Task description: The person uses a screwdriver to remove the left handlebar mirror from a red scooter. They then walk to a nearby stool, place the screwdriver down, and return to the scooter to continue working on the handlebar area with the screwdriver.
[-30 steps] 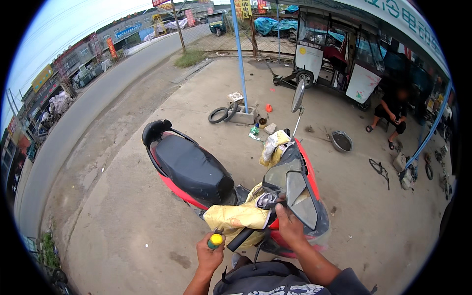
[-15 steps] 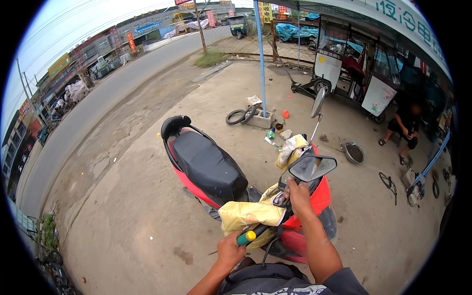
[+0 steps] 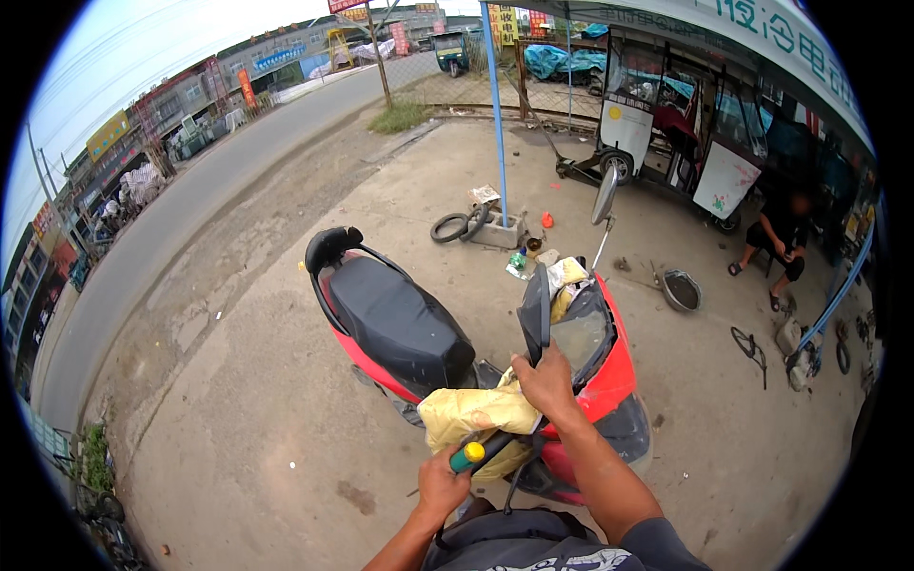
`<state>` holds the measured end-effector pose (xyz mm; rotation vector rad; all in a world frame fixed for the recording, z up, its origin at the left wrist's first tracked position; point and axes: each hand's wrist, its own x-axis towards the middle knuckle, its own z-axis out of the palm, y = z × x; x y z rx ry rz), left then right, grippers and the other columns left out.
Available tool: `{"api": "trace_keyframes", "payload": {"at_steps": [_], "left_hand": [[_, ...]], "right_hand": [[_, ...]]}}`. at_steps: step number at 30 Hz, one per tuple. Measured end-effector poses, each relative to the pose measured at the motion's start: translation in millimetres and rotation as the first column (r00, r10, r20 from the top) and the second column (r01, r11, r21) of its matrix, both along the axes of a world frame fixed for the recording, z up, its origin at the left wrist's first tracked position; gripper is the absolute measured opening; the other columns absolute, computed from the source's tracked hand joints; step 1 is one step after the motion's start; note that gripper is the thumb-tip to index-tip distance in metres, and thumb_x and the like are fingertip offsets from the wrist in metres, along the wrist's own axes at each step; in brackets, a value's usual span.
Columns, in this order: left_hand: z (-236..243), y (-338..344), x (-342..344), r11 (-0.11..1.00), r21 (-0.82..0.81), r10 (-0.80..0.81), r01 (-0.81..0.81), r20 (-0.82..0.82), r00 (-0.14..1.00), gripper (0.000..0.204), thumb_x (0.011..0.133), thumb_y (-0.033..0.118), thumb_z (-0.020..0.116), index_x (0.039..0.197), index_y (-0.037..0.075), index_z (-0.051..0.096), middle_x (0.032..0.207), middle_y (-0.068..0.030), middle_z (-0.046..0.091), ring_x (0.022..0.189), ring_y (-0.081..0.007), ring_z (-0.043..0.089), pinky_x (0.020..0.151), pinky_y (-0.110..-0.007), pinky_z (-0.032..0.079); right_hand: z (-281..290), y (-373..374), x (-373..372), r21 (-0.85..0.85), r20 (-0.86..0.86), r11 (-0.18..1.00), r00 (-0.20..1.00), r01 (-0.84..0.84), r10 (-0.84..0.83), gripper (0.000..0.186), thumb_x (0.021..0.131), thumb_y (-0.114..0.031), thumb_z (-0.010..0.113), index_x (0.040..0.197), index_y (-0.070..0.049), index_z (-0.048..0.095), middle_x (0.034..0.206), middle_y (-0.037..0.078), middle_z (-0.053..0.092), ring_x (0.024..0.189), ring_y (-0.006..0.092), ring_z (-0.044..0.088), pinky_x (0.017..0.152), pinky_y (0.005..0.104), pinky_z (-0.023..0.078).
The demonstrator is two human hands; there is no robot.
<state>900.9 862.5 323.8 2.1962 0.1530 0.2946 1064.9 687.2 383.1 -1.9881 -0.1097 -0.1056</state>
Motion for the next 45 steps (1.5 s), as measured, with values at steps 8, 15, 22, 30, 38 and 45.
{"api": "trace_keyframes", "payload": {"at_steps": [8, 15, 22, 30, 38, 45], "left_hand": [[3, -1, 0, 1.0, 0.028, -0.004, 0.003, 0.049, 0.999, 0.019, 0.079, 0.01, 0.075, 0.095, 0.003, 0.068, 0.079, -0.0241, 0.065, 0.079, -0.0443, 0.065, 0.064, -0.043, 0.051], [1, -4, -1, 1.0, 0.008, 0.003, -0.003, 0.031, 1.0, 0.018, 0.079, 0.01, 0.075, 0.093, 0.002, 0.068, 0.078, -0.0235, 0.066, 0.076, -0.0439, 0.065, 0.063, -0.043, 0.05], [-3, -4, -1, 0.999, -0.033, -0.008, 0.009, 0.034, 0.999, 0.02, 0.079, 0.01, 0.075, 0.095, 0.002, 0.068, 0.081, -0.0236, 0.067, 0.079, -0.0432, 0.066, 0.067, -0.043, 0.052], [-4, -7, 2, 0.999, 0.017, -0.027, 0.027, 0.015, 1.0, 0.019, 0.076, 0.01, 0.073, 0.092, 0.004, 0.066, 0.081, -0.0218, 0.066, 0.08, -0.0439, 0.065, 0.066, -0.048, 0.051], [-10, -7, 4, 0.996, 0.082, -0.022, 0.019, 0.038, 0.999, 0.019, 0.075, 0.01, 0.072, 0.091, 0.004, 0.065, 0.08, -0.0221, 0.066, 0.079, -0.0439, 0.065, 0.066, -0.049, 0.051], [-10, -8, 3, 0.997, 0.079, -0.01, 0.006, 0.059, 0.998, 0.017, 0.076, 0.009, 0.07, 0.09, 0.004, 0.064, 0.081, -0.0223, 0.066, 0.079, -0.0441, 0.065, 0.067, -0.05, 0.051]], "right_hand": [[-19, 26, -7, -0.197, 0.216, 0.942, 0.949, 0.272, -0.229, 0.032, 0.081, -0.027, 0.072, 0.089, 0.004, 0.063, 0.079, 0.021, 0.067, 0.075, 0.0421, 0.065, 0.071, 0.0498, 0.049], [-14, 4, -19, 0.187, 0.342, 0.974, 0.938, -0.125, 0.055, 0.03, 0.074, -0.016, 0.077, 0.1, -0.001, 0.07, 0.089, 0.012, 0.072, 0.082, 0.0277, 0.069, 0.076, 0.0367, 0.054], [-3, -3, -32, 0.383, 0.264, 0.896, 0.956, -0.224, 0.126, 0.034, 0.076, -0.003, 0.078, 0.107, -0.002, 0.065, 0.097, 0.004, 0.068, 0.088, 0.015, 0.063, 0.08, 0.0312, 0.051], [-47, -35, -37, 0.523, 0.217, 0.826, 0.97, -0.211, 0.11, 0.02, 0.086, -0.001, 0.067, 0.106, -0.001, 0.064, 0.1, 0.002, 0.067, 0.091, 0.0139, 0.063, 0.083, 0.0306, 0.05], [-45, -19, -63, 0.439, 0.315, 0.897, 0.925, 0.056, -0.212, 0.011, 0.096, -0.01, 0.061, 0.097, 0.001, 0.062, 0.094, 0.006, 0.066, 0.086, 0.015, 0.062, 0.078, 0.0318, 0.05], [-48, -37, -46, 0.667, 0.201, 0.743, 0.974, -0.055, -0.108, 0.022, 0.106, -0.024, 0.051, 0.095, -0.005, 0.052, 0.084, 0.007, 0.059, 0.082, 0.0182, 0.059, 0.081, 0.0344, 0.049]]}}
